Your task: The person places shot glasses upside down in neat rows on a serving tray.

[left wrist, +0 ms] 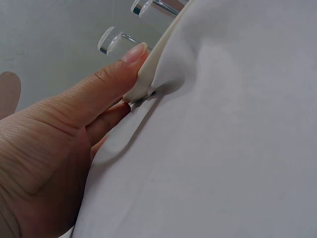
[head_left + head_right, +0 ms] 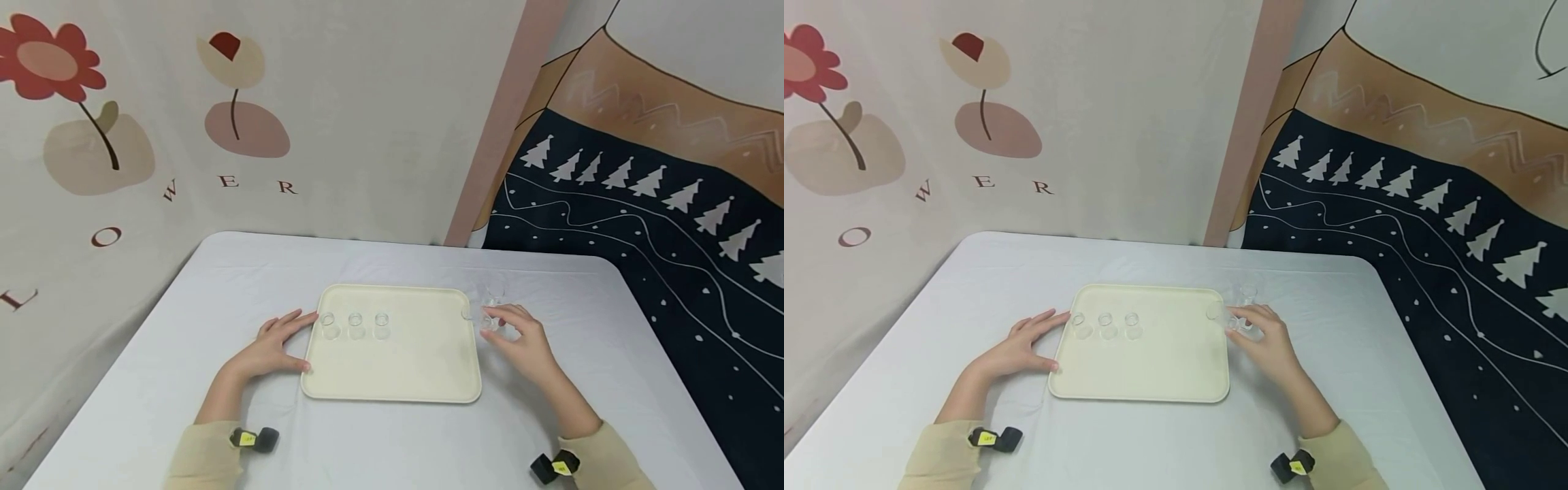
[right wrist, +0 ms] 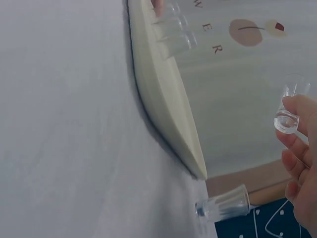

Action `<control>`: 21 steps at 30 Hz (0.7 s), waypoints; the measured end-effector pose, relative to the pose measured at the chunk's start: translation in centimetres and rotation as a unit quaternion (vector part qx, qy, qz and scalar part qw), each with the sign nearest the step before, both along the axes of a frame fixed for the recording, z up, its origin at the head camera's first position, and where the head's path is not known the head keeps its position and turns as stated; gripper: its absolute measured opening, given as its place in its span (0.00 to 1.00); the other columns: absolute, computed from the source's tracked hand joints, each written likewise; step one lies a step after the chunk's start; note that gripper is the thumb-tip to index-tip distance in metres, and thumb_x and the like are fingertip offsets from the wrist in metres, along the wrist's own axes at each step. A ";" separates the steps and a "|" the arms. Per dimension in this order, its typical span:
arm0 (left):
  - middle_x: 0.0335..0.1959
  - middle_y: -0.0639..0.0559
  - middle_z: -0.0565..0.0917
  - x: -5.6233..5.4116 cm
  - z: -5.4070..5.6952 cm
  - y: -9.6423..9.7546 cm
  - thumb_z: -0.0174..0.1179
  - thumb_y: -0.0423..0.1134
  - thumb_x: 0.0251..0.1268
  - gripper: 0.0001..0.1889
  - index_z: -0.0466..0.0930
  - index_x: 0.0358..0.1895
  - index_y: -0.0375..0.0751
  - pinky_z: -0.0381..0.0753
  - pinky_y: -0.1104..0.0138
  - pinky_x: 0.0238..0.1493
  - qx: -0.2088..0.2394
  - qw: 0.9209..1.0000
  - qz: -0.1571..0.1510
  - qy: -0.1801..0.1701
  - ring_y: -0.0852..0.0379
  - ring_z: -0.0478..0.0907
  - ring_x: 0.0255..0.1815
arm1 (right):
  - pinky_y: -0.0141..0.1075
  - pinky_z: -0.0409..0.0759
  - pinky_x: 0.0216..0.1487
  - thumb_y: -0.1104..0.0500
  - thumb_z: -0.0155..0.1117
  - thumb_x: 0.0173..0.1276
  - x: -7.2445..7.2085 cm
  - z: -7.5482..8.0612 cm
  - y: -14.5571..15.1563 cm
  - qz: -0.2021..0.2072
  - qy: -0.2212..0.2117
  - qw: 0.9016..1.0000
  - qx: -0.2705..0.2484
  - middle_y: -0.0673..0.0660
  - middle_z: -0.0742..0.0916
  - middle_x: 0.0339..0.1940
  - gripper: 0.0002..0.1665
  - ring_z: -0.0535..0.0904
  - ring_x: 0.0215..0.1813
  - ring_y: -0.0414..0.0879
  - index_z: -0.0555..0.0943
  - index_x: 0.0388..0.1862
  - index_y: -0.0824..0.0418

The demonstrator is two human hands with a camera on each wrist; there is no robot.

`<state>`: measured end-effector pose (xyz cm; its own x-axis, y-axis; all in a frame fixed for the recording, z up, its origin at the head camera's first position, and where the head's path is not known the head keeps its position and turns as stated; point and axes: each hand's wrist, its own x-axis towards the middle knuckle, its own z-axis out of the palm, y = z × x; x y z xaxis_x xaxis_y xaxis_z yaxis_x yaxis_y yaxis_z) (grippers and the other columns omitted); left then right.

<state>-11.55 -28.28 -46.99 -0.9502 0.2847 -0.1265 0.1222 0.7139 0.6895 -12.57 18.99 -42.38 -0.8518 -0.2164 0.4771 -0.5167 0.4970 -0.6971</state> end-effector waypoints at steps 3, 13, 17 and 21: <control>0.75 0.38 0.50 0.0 0.0 0.0 0.75 0.60 0.35 0.54 0.61 0.73 0.54 0.38 0.30 0.62 0.000 1.000 0.000 0.000 0.30 0.34 0.73 | 0.35 0.74 0.40 0.68 0.74 0.53 0.0 0.5 -0.6 0.012 -0.003 1.000 0.002 0.52 0.86 0.44 0.22 0.74 0.40 0.45 0.85 0.50 0.60; 0.75 0.38 0.53 -0.3 -0.2 0.0 0.75 0.59 0.34 0.54 0.62 0.73 0.53 0.34 0.37 0.66 0.003 1.000 -0.005 0.005 0.34 0.36 0.74 | 0.32 0.73 0.34 0.68 0.78 0.48 -0.5 1.3 -2.2 0.045 0.045 0.998 -0.005 0.50 0.87 0.38 0.20 0.74 0.36 0.47 0.87 0.43 0.60; 0.74 0.38 0.53 -0.4 -0.2 0.0 0.75 0.59 0.34 0.54 0.62 0.73 0.52 0.33 0.39 0.67 0.003 1.000 -0.008 0.007 0.35 0.37 0.74 | 0.35 0.71 0.33 0.65 0.78 0.49 -0.7 1.4 -2.8 0.039 0.024 0.999 -0.001 0.51 0.87 0.36 0.19 0.73 0.36 0.44 0.86 0.42 0.58; 0.74 0.38 0.52 -0.3 -0.2 0.0 0.75 0.59 0.34 0.54 0.62 0.73 0.52 0.34 0.36 0.66 0.004 1.000 -0.004 0.004 0.33 0.36 0.73 | 0.37 0.71 0.35 0.65 0.78 0.50 -0.8 1.5 -3.6 0.043 -0.002 0.999 0.001 0.52 0.86 0.34 0.18 0.72 0.37 0.43 0.85 0.42 0.57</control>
<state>-11.82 -28.25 -47.18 -0.9486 0.2940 -0.1170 0.1334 0.7069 0.6946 -13.34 15.36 -40.87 -0.8322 -0.2896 0.4729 -0.5544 0.4519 -0.6989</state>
